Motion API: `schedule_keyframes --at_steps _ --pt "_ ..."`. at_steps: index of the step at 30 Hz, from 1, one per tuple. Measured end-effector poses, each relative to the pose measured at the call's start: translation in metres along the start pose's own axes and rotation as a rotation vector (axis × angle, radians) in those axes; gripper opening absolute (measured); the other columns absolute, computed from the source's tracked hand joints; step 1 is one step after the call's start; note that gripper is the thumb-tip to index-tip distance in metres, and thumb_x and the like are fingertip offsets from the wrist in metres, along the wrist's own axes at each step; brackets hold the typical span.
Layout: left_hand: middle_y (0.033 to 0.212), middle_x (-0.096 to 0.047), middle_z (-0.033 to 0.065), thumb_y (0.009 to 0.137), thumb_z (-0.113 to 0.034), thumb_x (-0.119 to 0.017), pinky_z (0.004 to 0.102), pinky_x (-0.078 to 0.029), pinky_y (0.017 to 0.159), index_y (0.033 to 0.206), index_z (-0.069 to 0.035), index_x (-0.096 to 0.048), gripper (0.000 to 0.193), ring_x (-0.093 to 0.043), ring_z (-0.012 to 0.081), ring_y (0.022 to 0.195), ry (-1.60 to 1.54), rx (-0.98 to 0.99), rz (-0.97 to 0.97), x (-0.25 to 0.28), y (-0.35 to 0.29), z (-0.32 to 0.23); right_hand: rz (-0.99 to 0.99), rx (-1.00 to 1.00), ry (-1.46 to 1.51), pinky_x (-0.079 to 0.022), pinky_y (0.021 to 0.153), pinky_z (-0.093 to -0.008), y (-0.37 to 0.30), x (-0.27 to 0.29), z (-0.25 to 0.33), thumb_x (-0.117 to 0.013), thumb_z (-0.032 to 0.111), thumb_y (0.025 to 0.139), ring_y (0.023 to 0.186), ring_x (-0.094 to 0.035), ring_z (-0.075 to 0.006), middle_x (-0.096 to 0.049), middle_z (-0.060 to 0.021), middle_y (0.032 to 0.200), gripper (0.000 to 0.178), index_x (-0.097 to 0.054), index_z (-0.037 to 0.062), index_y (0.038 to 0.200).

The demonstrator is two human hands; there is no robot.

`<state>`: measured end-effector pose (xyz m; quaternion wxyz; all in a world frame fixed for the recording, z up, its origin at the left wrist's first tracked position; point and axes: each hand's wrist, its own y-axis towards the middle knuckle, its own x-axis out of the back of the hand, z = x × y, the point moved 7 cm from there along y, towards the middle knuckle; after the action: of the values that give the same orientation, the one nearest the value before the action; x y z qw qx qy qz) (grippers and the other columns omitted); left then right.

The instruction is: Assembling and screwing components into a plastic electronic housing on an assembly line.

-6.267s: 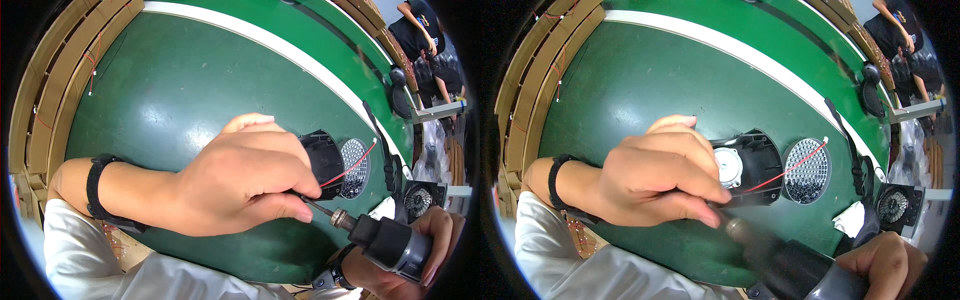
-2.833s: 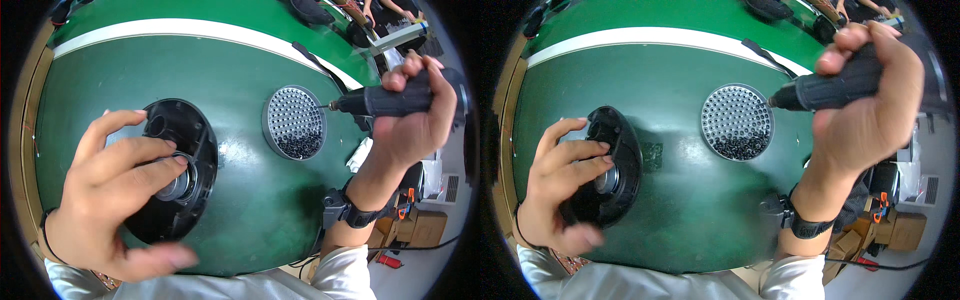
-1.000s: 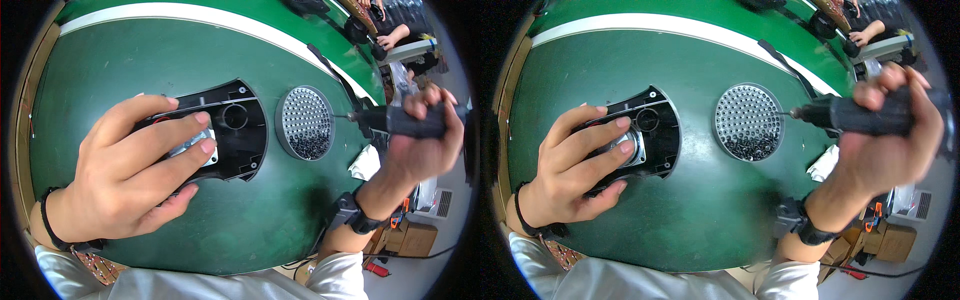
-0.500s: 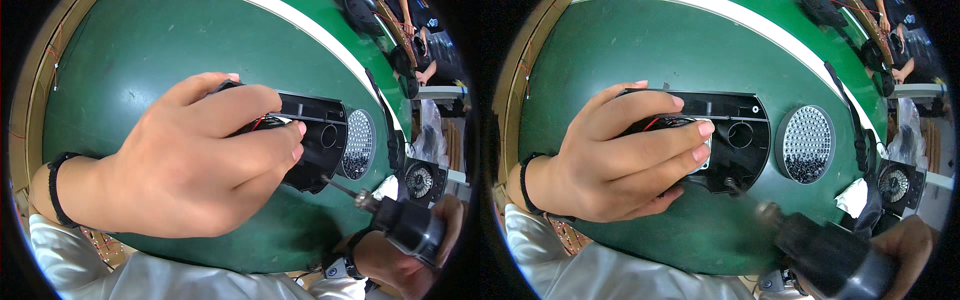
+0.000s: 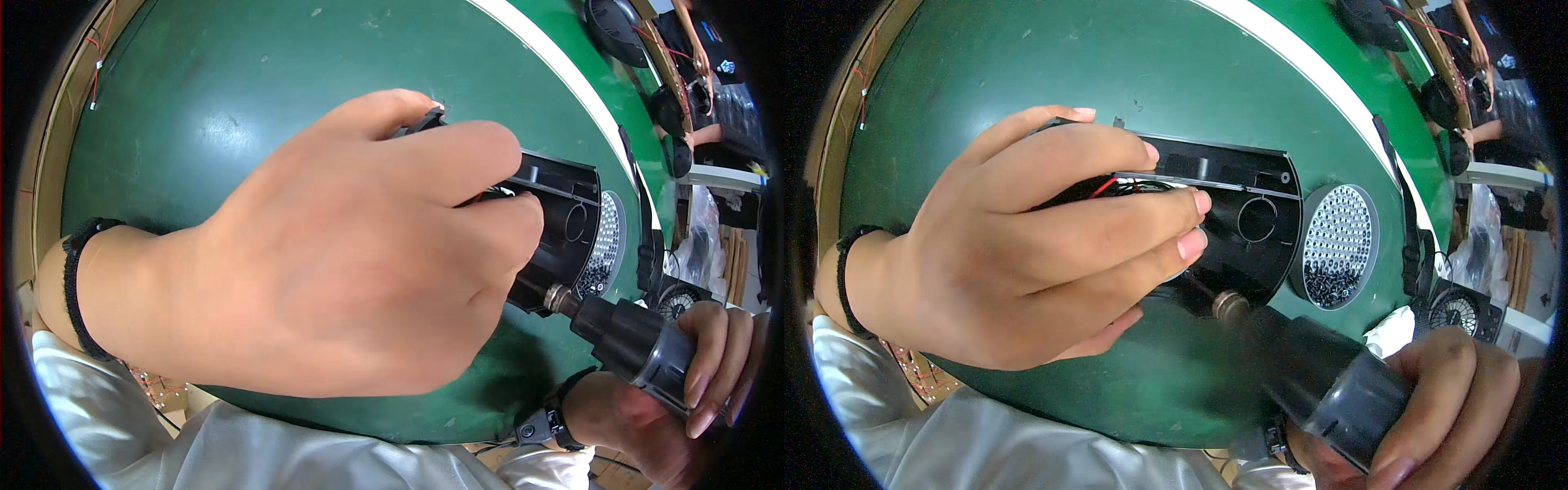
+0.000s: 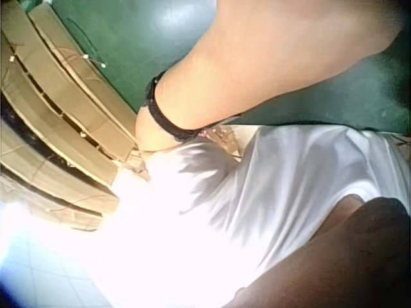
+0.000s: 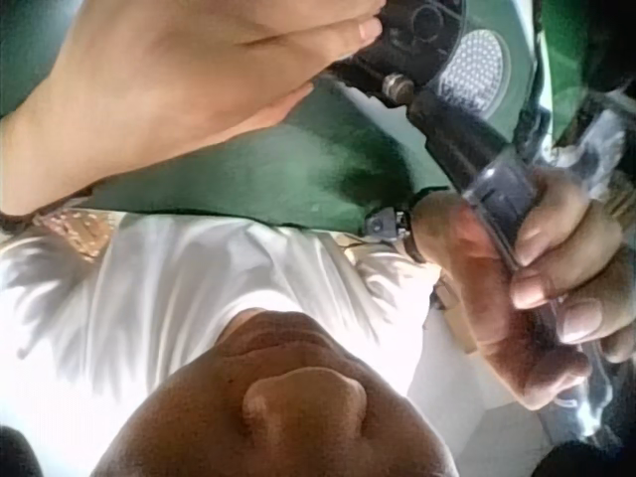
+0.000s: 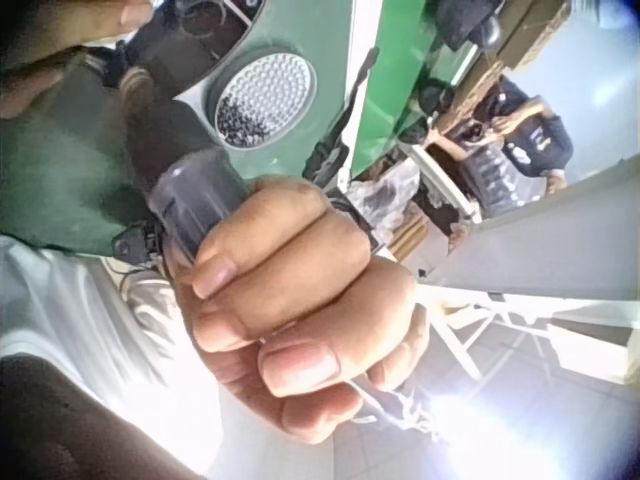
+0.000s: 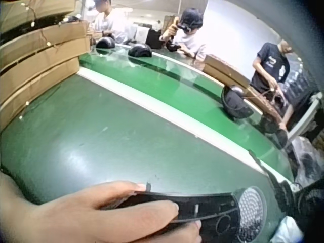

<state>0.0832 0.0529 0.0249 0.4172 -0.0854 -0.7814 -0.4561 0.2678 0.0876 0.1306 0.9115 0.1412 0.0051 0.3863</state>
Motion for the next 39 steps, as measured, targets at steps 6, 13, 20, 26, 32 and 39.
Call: schedule_keyframes --at_steps 6,13,20,26,32,39 --pt "0.116 -0.069 0.0047 0.052 -0.015 -0.080 0.0430 -0.051 0.075 0.101 -0.006 -0.075 0.050 -0.063 0.0283 0.100 0.012 0.024 -0.005 0.005 -0.001 -0.001 0.101 0.040 0.140 -0.054 0.069 -0.0430 0.010 -0.003 -0.008 -0.055 0.027 0.104 0.074 -0.062 -0.0250 -0.063 -0.0093 0.103 0.034 -0.047 0.0006 0.124" --pt "0.110 -0.071 -0.0004 0.060 -0.013 -0.079 0.0413 -0.053 0.079 0.092 -0.009 -0.077 0.032 -0.064 0.0252 0.098 0.117 0.001 -0.122 0.000 0.001 -0.003 0.056 0.075 0.082 -0.051 0.065 -0.0360 -0.005 0.015 0.000 -0.063 0.022 0.096 0.069 -0.059 -0.0193 -0.062 -0.0058 0.093 0.029 -0.052 0.0024 0.113" --pt "0.109 -0.072 -0.0008 0.062 -0.012 -0.078 0.0412 -0.054 0.075 0.091 -0.009 -0.078 0.029 -0.065 0.0251 0.099 0.139 0.041 -0.045 0.004 0.005 -0.008 -0.177 0.194 0.084 -0.047 0.063 -0.0323 -0.011 -0.009 -0.011 -0.074 0.019 0.085 0.064 -0.054 -0.0141 -0.057 -0.0030 0.085 0.033 -0.050 0.0051 0.102" --pt "0.111 -0.072 0.0021 0.061 -0.012 -0.077 0.0393 -0.055 0.071 0.097 -0.005 -0.077 0.037 -0.065 0.0279 0.099 0.044 0.016 0.025 0.001 0.006 -0.007 -0.371 0.298 0.070 -0.043 0.061 -0.0291 -0.018 -0.016 -0.006 -0.084 0.016 0.075 0.060 -0.050 -0.0096 -0.053 -0.0006 0.079 0.041 -0.048 0.0074 0.092" --pt "0.113 -0.071 0.0041 0.060 -0.013 -0.078 0.0392 -0.055 0.071 0.099 -0.003 -0.077 0.040 -0.064 0.0292 0.101 0.030 0.023 -0.006 0.004 0.003 -0.003 -0.398 0.304 0.001 -0.042 0.059 -0.0281 -0.009 -0.024 -0.022 -0.079 0.016 0.081 0.055 -0.050 -0.0109 -0.054 -0.0024 0.081 0.041 -0.044 0.0062 0.099" --pt "0.131 -0.062 0.0039 0.064 -0.025 -0.081 0.0498 -0.053 0.092 0.117 -0.008 -0.073 0.056 -0.058 0.0313 0.115 0.056 0.060 0.209 0.007 0.005 -0.004 -0.482 0.345 -0.066 -0.043 0.058 -0.0271 0.006 -0.044 -0.019 -0.064 0.020 0.091 0.057 -0.053 -0.0147 -0.056 -0.0053 0.086 0.032 -0.040 0.0079 0.107"
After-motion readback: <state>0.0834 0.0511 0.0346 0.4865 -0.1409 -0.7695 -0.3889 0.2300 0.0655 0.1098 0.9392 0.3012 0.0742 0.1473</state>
